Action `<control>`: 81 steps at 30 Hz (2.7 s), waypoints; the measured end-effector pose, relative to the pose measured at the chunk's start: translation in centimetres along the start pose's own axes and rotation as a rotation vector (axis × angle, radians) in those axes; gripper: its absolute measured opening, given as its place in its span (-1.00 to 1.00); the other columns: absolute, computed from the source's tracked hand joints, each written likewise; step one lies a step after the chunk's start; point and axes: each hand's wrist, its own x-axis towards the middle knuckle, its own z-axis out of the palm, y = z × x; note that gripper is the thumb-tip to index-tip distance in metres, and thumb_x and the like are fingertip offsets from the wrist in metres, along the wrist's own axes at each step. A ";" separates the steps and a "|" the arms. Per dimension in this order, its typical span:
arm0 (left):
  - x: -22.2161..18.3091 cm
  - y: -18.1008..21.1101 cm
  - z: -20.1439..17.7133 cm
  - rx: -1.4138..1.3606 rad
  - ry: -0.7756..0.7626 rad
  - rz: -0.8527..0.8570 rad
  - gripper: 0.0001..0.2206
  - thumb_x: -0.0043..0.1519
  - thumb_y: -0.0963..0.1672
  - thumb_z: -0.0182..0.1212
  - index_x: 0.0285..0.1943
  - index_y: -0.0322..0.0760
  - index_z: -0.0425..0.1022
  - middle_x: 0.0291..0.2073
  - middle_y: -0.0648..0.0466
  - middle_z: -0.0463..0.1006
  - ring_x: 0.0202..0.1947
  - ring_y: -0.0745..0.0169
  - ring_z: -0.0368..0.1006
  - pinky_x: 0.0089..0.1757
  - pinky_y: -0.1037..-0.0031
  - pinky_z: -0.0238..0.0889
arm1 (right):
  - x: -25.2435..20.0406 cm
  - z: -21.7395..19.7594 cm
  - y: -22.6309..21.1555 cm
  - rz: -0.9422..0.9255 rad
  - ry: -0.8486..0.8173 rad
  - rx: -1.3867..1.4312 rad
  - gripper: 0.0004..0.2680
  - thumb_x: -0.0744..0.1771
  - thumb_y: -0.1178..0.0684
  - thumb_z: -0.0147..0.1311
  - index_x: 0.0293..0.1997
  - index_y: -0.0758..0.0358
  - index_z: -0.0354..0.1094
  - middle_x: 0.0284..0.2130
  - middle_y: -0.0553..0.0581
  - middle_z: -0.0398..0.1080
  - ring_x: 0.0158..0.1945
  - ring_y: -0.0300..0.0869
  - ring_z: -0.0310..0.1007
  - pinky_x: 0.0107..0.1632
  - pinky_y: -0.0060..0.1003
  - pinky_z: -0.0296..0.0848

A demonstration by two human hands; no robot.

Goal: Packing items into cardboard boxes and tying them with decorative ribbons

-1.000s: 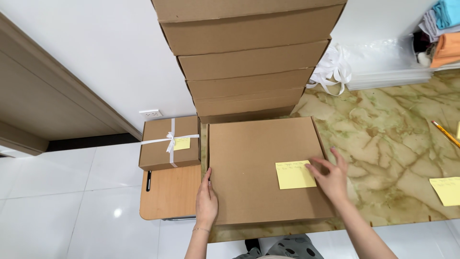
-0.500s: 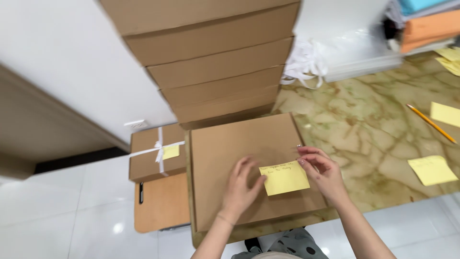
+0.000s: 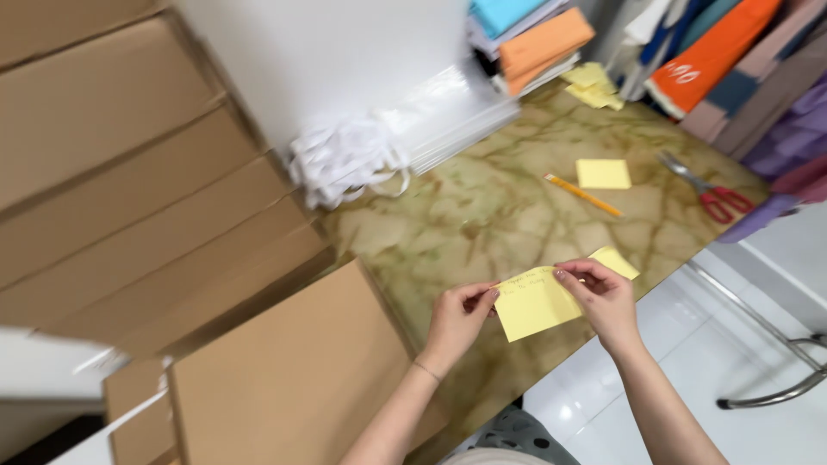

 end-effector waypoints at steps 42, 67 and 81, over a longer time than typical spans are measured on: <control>15.4 -10.4 21.8 0.708 -0.126 -0.710 -0.82 0.18 0.05 0.35 -0.22 0.03 0.65 -0.04 0.17 0.49 0.05 -0.09 0.59 0.05 0.15 0.48 | 15.8 -14.2 20.2 0.333 -0.024 -0.686 -0.85 0.21 -0.04 0.44 -0.21 -0.10 0.67 -0.40 0.01 0.44 -0.33 -0.16 0.52 -0.21 -0.29 0.57; -1.9 -5.0 -3.7 0.188 0.619 -0.372 -0.90 0.29 -0.12 0.27 -0.07 -0.10 0.64 -0.23 0.19 0.73 -0.24 0.40 0.60 -0.14 0.57 0.46 | 11.4 -5.7 16.2 -0.356 0.103 -0.786 -0.71 0.39 0.00 0.23 0.22 0.28 0.46 -0.02 0.30 0.26 0.10 0.18 0.28 0.26 0.07 0.26; -42.1 -12.8 -28.6 0.463 1.254 -1.003 -0.15 0.23 0.22 0.08 0.42 -0.60 0.34 0.31 -0.41 0.44 0.39 -0.29 0.30 0.29 0.12 0.12 | -8.9 19.0 8.9 0.455 -0.665 -0.248 -0.58 0.35 -0.10 0.10 0.37 0.19 0.39 0.27 0.06 0.48 0.24 -0.26 0.46 0.24 -0.34 0.41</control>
